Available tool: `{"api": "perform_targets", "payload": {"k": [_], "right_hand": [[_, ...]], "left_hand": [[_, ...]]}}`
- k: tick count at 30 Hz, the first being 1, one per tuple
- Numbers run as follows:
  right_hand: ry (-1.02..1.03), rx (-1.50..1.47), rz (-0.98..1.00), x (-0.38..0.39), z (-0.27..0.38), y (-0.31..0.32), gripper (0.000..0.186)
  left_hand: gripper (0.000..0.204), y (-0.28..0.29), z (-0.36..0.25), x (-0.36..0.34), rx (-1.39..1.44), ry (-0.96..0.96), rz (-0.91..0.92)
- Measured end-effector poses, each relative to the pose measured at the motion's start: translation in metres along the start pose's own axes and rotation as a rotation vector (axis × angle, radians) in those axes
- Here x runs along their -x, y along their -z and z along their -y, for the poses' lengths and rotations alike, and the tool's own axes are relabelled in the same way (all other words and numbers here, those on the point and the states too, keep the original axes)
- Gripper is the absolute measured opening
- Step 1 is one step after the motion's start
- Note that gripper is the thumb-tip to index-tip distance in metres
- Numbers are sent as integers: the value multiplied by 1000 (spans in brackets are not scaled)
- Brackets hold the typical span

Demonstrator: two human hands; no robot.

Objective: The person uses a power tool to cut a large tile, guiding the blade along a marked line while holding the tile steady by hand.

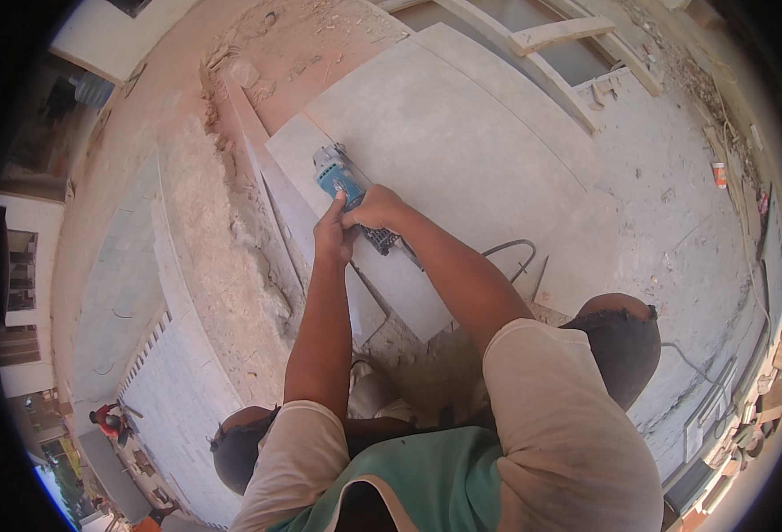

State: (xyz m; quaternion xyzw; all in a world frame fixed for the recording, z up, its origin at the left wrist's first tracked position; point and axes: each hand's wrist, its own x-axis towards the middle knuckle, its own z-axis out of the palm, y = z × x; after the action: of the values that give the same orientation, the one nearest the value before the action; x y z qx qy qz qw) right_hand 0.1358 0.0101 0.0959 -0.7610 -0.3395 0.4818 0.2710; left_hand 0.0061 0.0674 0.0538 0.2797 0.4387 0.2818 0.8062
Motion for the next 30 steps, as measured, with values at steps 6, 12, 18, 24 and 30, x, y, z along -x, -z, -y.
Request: {"api": "perform_targets", "payload": {"k": [6, 12, 18, 24, 30], "right_hand": [[0, 0, 15, 3, -2, 2, 72], [6, -7, 8, 4, -4, 1, 73], [-1, -5, 7, 9, -6, 1, 74], [-4, -12, 10, 14, -9, 1, 73], [9, -3, -10, 20, -10, 3, 62]], "left_hand": [[51, -3, 1, 5, -1, -12, -7], [49, -6, 3, 9, 12, -52, -50], [54, -8, 3, 16, -26, -23, -35], [54, -9, 5, 21, -26, -24, -48], [48, -12, 11, 24, 1, -61, -57]]}}
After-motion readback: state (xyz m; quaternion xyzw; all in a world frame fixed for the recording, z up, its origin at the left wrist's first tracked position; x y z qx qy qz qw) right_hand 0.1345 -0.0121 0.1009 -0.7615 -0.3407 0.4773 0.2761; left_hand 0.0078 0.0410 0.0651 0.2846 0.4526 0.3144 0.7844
